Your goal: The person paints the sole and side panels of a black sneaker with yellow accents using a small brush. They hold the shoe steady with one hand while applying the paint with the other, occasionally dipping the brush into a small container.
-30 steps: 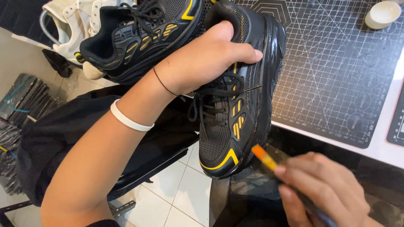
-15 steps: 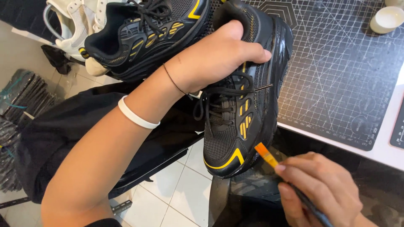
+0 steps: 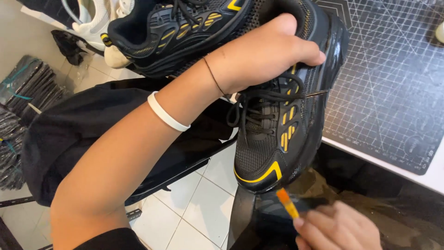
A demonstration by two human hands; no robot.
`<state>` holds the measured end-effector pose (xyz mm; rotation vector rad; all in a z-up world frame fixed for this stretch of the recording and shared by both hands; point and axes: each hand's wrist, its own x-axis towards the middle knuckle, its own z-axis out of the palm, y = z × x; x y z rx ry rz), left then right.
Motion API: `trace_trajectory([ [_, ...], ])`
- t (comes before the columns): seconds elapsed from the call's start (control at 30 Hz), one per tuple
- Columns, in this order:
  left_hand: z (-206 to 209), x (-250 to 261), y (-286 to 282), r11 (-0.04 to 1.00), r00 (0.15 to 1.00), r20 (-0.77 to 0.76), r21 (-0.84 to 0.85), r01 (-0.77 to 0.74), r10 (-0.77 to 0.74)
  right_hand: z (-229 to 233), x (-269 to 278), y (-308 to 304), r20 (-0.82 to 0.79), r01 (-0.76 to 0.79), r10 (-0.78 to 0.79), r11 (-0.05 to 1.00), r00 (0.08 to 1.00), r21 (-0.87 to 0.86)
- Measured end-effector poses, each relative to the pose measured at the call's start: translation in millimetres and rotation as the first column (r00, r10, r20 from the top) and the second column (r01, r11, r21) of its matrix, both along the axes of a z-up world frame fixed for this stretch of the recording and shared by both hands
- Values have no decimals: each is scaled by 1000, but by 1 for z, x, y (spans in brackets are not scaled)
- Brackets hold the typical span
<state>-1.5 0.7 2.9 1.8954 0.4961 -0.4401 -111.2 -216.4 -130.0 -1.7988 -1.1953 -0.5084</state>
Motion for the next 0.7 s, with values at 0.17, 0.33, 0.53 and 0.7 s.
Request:
trace_trajectory([
  [0.17,-11,3,3,998,997,68,-47,46,-43,-20,-10,-17,-30,82,-85,992,996,-93],
  [0.33,-6,2,2,999,999,42,-16,34,-33,-13,-13,7,50,16,-15,1000,999,-14],
  [0.53,-14,3,3,998,996,77,-48,42,-38,-19,-17,-1,45,20,-17,998,999,-55],
  [0.7,-14,4,4,996,993,108,-66,54,-46,-15,-16,12,28,63,-63,998,998,18],
])
